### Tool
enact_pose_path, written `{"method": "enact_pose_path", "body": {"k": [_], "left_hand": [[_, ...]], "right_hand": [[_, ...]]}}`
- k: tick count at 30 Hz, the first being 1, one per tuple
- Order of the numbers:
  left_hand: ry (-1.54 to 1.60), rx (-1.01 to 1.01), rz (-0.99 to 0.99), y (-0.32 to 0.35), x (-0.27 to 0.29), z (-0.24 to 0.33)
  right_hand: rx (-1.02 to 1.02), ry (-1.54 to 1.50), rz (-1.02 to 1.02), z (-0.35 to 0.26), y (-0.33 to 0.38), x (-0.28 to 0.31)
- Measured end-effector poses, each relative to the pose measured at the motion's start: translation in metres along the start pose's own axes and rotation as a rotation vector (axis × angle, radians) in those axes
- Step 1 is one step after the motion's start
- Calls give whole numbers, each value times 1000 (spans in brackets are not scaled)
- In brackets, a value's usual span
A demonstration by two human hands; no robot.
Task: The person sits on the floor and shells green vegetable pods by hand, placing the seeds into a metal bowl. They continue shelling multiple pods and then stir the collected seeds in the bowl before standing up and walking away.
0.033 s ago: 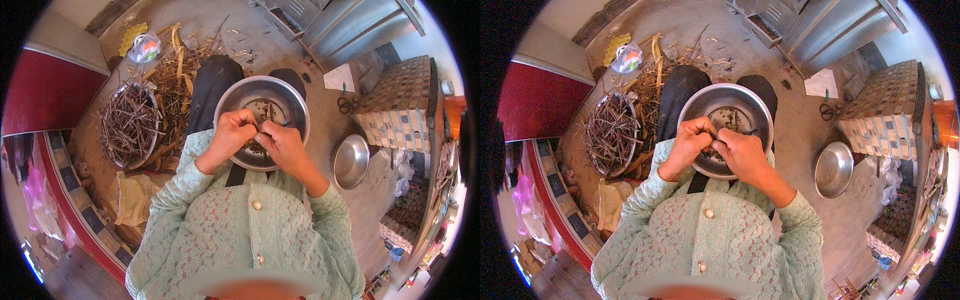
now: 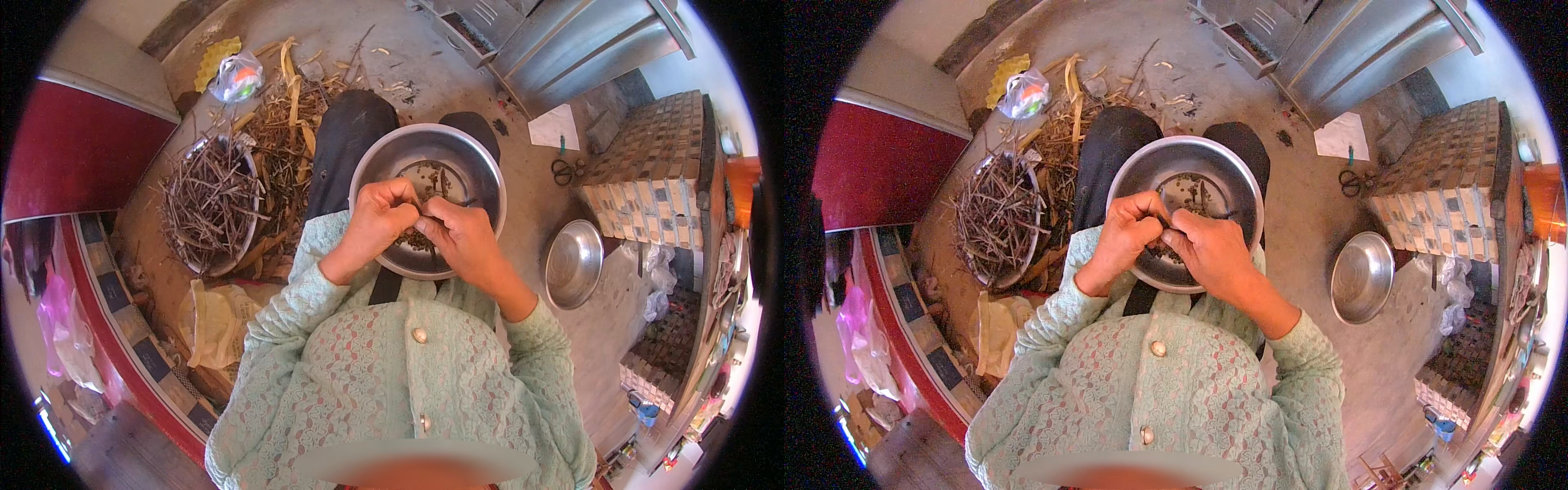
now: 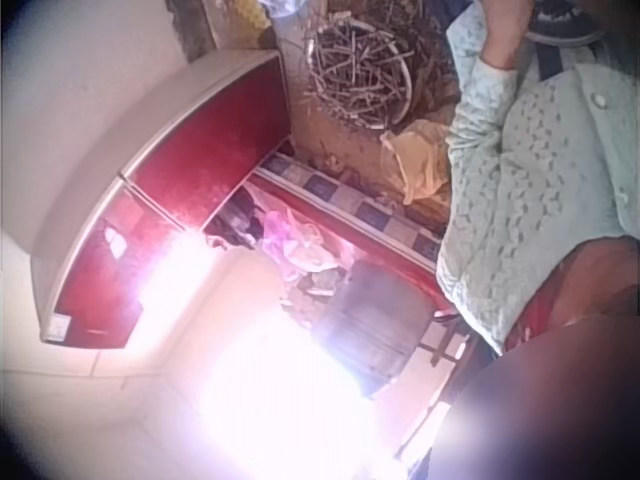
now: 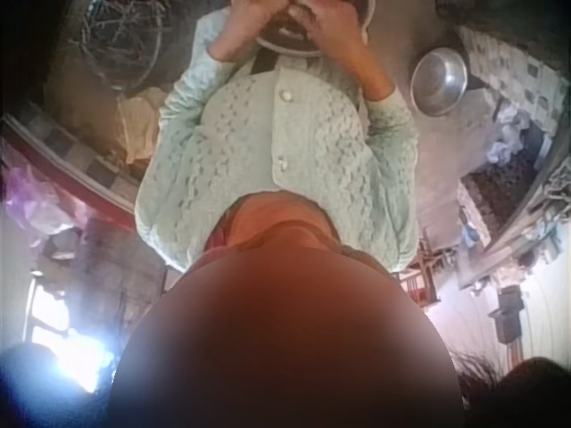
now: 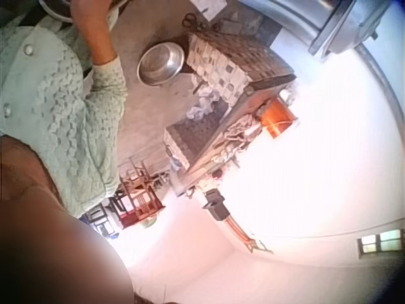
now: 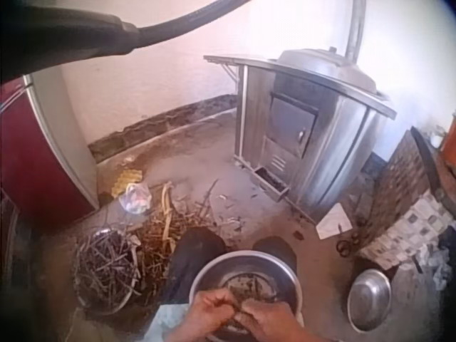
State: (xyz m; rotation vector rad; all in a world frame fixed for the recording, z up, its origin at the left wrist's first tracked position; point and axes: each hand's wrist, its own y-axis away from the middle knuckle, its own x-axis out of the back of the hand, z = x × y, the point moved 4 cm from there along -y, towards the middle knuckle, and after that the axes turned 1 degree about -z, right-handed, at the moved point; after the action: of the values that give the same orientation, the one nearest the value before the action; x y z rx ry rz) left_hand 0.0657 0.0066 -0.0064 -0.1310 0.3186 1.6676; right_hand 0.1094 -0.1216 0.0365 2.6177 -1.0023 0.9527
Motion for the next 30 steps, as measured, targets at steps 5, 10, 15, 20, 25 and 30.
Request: {"method": "enact_pose_path", "body": {"k": [5,10,15,20,25,30], "left_hand": [[85,0,-45,3,-2,3],[191,40,-39,4,-6,1],[216,10,-32,3,-2,-7],[196,-20,-73,3,-1,-3],[213,-35,-22,3,-2,7],[204,20,28,4,-6,3]], "right_hand": [[-175,-326,-138,9,0,-2],[-313,-646,-172,14,2,-6],[-414,-1044,-245,17,4,-10],[-409,-1077,-209,19,3,-10],[-371,-847,-194,20,3,0],[-266,-549,-111,12,3,2]]}}
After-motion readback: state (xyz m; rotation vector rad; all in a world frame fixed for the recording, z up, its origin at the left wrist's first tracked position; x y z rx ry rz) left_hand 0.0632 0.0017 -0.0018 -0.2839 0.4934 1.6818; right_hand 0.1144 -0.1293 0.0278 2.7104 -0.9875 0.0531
